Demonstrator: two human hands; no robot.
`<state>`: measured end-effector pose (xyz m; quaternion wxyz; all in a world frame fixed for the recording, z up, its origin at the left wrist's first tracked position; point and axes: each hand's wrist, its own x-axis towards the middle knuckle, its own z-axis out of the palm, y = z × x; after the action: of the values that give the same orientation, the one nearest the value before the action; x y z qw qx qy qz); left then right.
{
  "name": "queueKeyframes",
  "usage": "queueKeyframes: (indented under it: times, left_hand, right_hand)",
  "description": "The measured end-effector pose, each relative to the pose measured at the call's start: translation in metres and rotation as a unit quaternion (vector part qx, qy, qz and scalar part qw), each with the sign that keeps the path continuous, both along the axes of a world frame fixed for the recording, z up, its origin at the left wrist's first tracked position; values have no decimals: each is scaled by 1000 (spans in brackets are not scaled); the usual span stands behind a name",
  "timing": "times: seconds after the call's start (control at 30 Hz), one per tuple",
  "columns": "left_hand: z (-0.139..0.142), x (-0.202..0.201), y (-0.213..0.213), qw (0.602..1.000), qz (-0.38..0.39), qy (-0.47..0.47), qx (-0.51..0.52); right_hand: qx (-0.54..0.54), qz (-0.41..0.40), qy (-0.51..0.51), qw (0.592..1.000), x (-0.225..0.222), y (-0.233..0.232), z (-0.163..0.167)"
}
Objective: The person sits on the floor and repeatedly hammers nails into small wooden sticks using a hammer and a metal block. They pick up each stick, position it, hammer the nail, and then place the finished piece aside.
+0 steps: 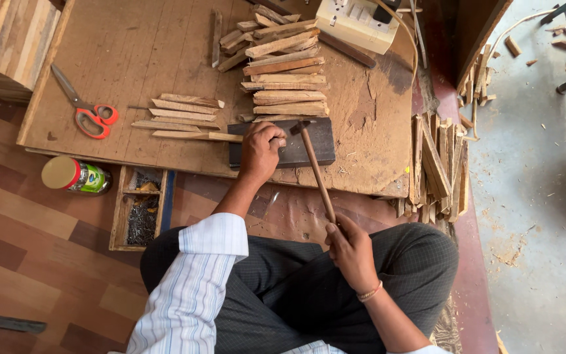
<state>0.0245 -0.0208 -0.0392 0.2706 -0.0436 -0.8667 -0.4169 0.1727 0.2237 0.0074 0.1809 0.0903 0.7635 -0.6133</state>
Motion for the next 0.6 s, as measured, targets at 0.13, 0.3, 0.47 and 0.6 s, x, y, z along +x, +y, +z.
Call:
queueKeyframes:
  times: [0.13,0.3,0.47,0.6]
  left_hand:
    - [-1,2,-6,1000,0,-9,-19]
    - [-4,5,-13,1000,4,11,-17]
    - [-9,9,-17,998,19,45,-29]
    - [-12,10,-20,999,16,36,-21]
  right_hand:
    - [115,1,116,987,12,-10,-5]
    - [211,0,225,951,16,-21,-6]
    - [223,14,297,929,20,-29,-4]
    - [210,2,340,917,23,-33,-6]
